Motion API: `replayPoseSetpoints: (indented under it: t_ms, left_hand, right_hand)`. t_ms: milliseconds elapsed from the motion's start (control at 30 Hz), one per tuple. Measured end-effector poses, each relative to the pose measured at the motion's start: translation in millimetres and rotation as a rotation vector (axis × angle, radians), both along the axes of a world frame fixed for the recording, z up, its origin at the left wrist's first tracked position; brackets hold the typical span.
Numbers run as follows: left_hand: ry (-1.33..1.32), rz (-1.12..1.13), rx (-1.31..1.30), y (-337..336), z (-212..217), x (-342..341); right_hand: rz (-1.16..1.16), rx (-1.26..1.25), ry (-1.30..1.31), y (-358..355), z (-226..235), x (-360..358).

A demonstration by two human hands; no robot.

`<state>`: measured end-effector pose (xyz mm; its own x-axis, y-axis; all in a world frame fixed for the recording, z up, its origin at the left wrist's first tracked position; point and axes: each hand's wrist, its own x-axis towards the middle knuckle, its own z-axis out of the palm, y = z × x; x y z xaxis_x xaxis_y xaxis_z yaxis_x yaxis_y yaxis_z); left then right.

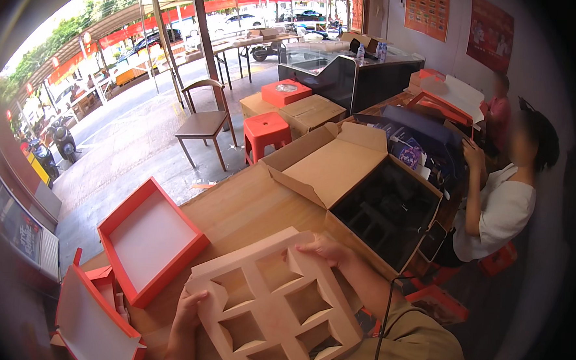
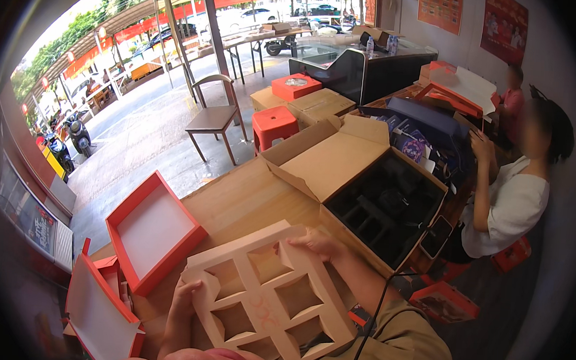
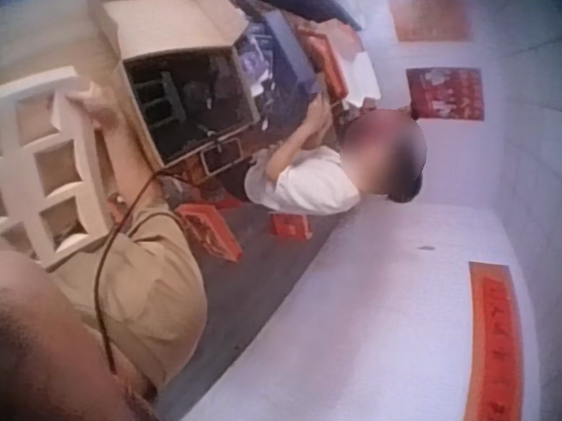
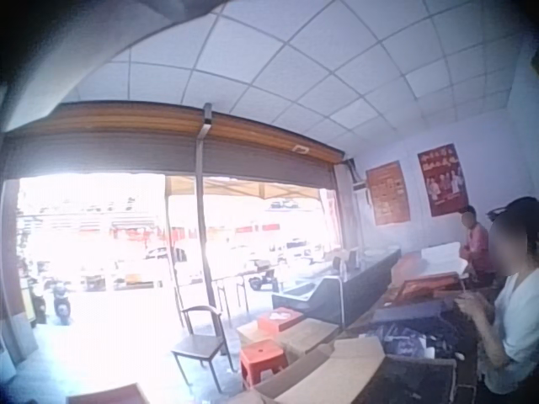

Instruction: The person assembles cardboard boxes by folding the sides of box bases and cardboard inserts by hand on a wooden table.

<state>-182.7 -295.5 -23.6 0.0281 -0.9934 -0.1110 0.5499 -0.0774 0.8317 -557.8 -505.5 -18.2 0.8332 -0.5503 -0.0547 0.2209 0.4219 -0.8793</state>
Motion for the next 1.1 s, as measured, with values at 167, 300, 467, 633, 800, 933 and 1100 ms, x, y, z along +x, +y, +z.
replayPoseSetpoints:
  t_ms: [167, 300, 467, 633, 800, 933, 1100]
  left_hand:
    - [0.090, 0.055, -0.019, -1.4, 8.5, -9.1]
    - [0.060, 0.074, -0.021, 0.0, 6.1, -9.6]
    - [0.000, 0.044, -0.020, -0.8, -2.4, -1.4]
    - [-0.068, 0.020, 0.018, 2.2, -9.7, 6.0]
    - [-0.085, 0.001, 0.010, -0.7, -13.6, 5.7]
    - [-0.096, 0.025, 0.036, 1.8, -13.4, 8.1]
    - [-0.074, 0.022, 0.011, 1.6, -6.7, 9.8]
  right_hand:
    - [0.002, -0.003, 0.005, 0.2, 0.6, -1.0]
    - [-0.002, -0.082, 0.026, -1.5, -2.1, -2.0]
    - [-0.021, -0.029, 0.022, -0.5, -0.5, 0.3]
    - [-0.003, -0.122, 0.122, -0.4, 8.7, -0.8]
    - [-0.014, -0.050, 0.063, -1.1, 2.5, -2.2]
    - [0.043, -0.015, -0.044, 1.5, -0.7, -6.4]
    - [0.138, 0.010, -0.216, -5.0, -13.1, -10.7]
